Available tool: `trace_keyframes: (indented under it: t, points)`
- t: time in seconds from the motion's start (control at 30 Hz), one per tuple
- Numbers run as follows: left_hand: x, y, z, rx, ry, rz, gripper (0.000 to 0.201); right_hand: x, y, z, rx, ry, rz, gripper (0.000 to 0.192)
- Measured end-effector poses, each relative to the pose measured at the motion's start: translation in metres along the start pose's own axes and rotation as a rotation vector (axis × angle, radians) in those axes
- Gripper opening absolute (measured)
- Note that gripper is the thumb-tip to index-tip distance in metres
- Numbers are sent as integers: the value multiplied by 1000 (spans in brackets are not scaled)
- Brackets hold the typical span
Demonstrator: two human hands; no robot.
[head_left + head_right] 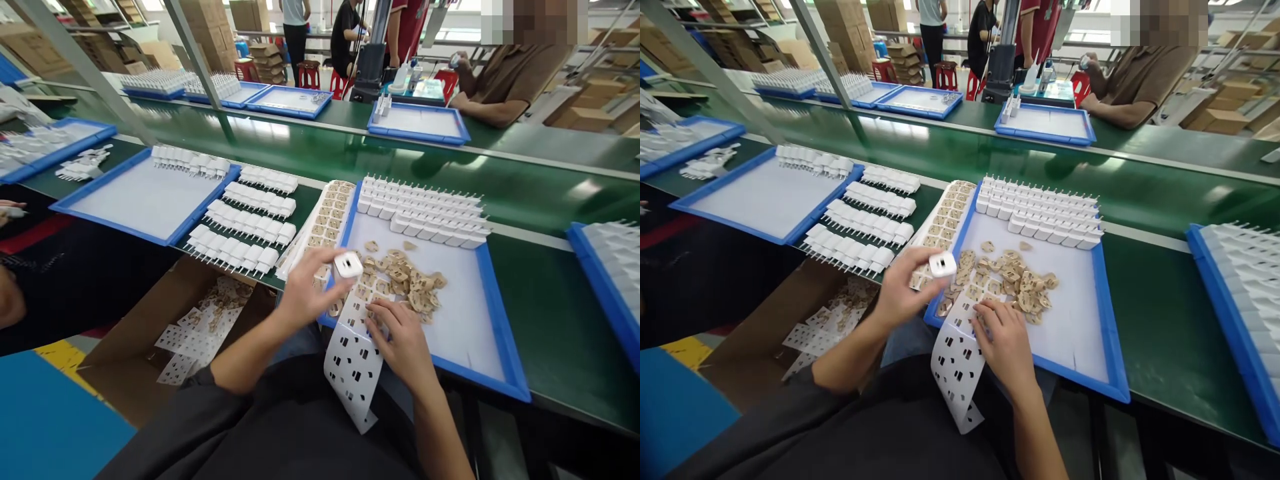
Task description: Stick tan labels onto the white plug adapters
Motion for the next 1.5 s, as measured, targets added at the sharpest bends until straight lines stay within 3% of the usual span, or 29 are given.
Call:
trace_keyframes:
  t: [0.13,0.2,0.3,0.43,0.57,0.7,0.8,0.87,0.93,1.03,1.17,1.33,1.5]
  points:
    - [39,-81,-65,165,-593,-122,49,0,0,2,1,24,-23,14]
    - [44,-113,-107,298,-877,-291,47,1,1,0,5,27,-10,13]
    - [39,-140,-146,378,-959,-380,42,1,2,-1,7,32,7,12]
    - [28,-145,-164,419,-980,-409,41,5,2,-3,24,17,19,10]
    - [29,-139,-153,398,-995,-377,49,10,5,-10,111,-54,-31,10]
    - [11,-109,-102,183,-816,-374,47,13,12,-16,185,-80,-74,11]
    - [-27,-58,-52,-38,-459,-633,38,15,19,-19,206,-91,-62,13]
    - [-50,-24,-23,-200,-328,-765,32,17,22,-20,215,-132,-71,14]
    - [-69,3,-8,-314,-275,-887,31,21,24,-20,203,-209,-85,16]
    - [-83,23,-7,-352,-288,-996,33,30,26,-9,48,-221,4,17]
    - [-81,30,-11,-377,-337,-962,40,35,33,8,-197,-27,71,14]
    - [-75,42,-7,-428,-407,-875,47,27,38,6,-270,61,-22,24]
    - [-73,50,-6,-446,-429,-827,48,24,35,-1,-280,53,5,15]
Point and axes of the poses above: each hand's wrist, its own y-axis away from the middle knuckle, its own x-axis out of the back of the hand, z = x × y, the point moved 5 cm from there along -y, towards the middle knuckle, and after that the axes turned 5 degrees about -x, right-handed, at the moved point
